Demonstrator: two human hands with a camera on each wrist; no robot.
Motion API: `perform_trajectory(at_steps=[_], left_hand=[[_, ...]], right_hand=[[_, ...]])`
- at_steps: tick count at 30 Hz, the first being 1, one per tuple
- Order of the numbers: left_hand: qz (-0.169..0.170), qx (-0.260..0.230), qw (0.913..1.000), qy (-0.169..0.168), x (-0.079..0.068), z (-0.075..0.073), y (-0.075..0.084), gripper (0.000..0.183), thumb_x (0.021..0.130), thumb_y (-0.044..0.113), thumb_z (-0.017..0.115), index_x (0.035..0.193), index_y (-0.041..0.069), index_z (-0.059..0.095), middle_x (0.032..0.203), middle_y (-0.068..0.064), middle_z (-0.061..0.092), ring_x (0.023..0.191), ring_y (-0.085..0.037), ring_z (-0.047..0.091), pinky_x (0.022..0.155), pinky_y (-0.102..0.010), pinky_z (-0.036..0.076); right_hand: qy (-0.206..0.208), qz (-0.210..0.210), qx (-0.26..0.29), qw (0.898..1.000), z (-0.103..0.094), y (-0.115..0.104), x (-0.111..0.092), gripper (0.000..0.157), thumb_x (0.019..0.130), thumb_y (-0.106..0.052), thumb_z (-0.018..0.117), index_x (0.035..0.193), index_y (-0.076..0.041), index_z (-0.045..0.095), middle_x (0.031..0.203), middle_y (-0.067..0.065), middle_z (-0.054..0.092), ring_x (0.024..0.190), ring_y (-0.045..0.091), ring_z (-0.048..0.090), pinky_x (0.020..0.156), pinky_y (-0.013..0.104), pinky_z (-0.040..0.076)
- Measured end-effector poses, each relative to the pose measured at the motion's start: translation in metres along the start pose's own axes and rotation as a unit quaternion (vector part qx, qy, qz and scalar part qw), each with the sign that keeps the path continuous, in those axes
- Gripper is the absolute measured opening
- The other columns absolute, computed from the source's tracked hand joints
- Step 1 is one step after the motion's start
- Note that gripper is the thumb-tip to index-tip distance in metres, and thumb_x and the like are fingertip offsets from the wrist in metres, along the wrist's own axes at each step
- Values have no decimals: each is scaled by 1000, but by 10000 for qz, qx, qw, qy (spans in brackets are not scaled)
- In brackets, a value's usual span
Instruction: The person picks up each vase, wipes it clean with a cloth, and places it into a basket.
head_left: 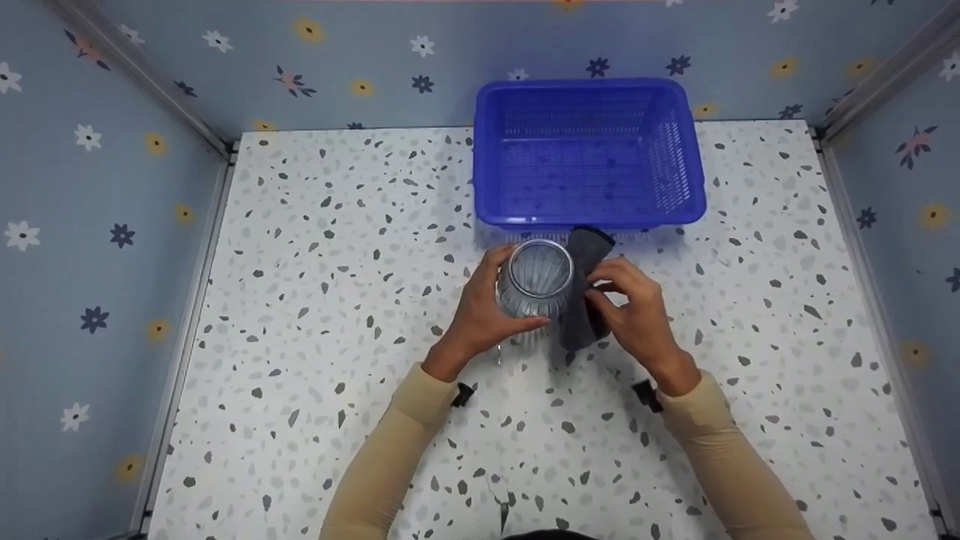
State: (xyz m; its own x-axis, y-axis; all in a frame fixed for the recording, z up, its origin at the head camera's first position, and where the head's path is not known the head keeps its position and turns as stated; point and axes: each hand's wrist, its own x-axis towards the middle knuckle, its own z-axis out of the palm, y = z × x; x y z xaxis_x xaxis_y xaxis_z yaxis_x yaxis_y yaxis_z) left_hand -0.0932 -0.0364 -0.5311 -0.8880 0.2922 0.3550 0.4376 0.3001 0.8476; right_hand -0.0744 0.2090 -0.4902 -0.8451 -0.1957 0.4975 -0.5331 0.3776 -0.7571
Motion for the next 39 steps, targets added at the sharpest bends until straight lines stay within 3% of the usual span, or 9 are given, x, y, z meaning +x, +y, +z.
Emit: perform_trajectory(at_steps=[15, 20, 26, 33, 39], left_hand=[[140, 223, 9990, 357, -2, 8, 2, 104, 66, 33, 103, 146, 2, 45, 148, -16, 54, 139, -29, 53, 116, -40, 45], [78, 254, 9989, 382, -3, 8, 4, 102, 66, 32, 103, 145, 3, 45, 148, -17, 53, 139, -30, 53, 114, -43, 47], [153, 417, 9988, 220, -2, 5, 4, 103, 68, 37, 102, 145, 2, 44, 149, -19, 51, 139, -32, 52, 112, -46, 49], [214, 134, 9995, -180, 2, -4, 2, 81, 81, 36, 87, 141, 0, 46, 151, -19, 50, 139, -32, 51, 105, -47, 53], [84, -29, 9995, -303, 6, -9, 2, 83, 78, 38, 92, 140, 3, 49, 148, -15, 53, 132, -27, 56, 96, -37, 58]], right_hand=[[523, 412, 598, 9960, 2, -11, 8, 11, 91, 17, 71, 97, 8, 72, 99, 11, 70, 94, 23, 69, 80, 23, 61], [277, 500, 672, 9961, -3, -15, 8, 20, 90, 17, 73, 108, 9, 73, 108, 17, 71, 100, 15, 70, 83, 23, 62], [-131, 369, 241, 9989, -8, -17, 6, 37, 88, 18, 75, 122, 6, 72, 119, 20, 69, 107, 18, 69, 87, 21, 61], [-50, -246, -674, 9974, -3, -19, 5, 31, 87, 18, 76, 116, 7, 73, 113, 20, 69, 102, 30, 72, 81, 34, 64], [-46, -418, -1105, 9930, -1, -20, 5, 25, 89, 15, 75, 112, 8, 70, 111, 20, 69, 100, 30, 73, 79, 40, 64]])
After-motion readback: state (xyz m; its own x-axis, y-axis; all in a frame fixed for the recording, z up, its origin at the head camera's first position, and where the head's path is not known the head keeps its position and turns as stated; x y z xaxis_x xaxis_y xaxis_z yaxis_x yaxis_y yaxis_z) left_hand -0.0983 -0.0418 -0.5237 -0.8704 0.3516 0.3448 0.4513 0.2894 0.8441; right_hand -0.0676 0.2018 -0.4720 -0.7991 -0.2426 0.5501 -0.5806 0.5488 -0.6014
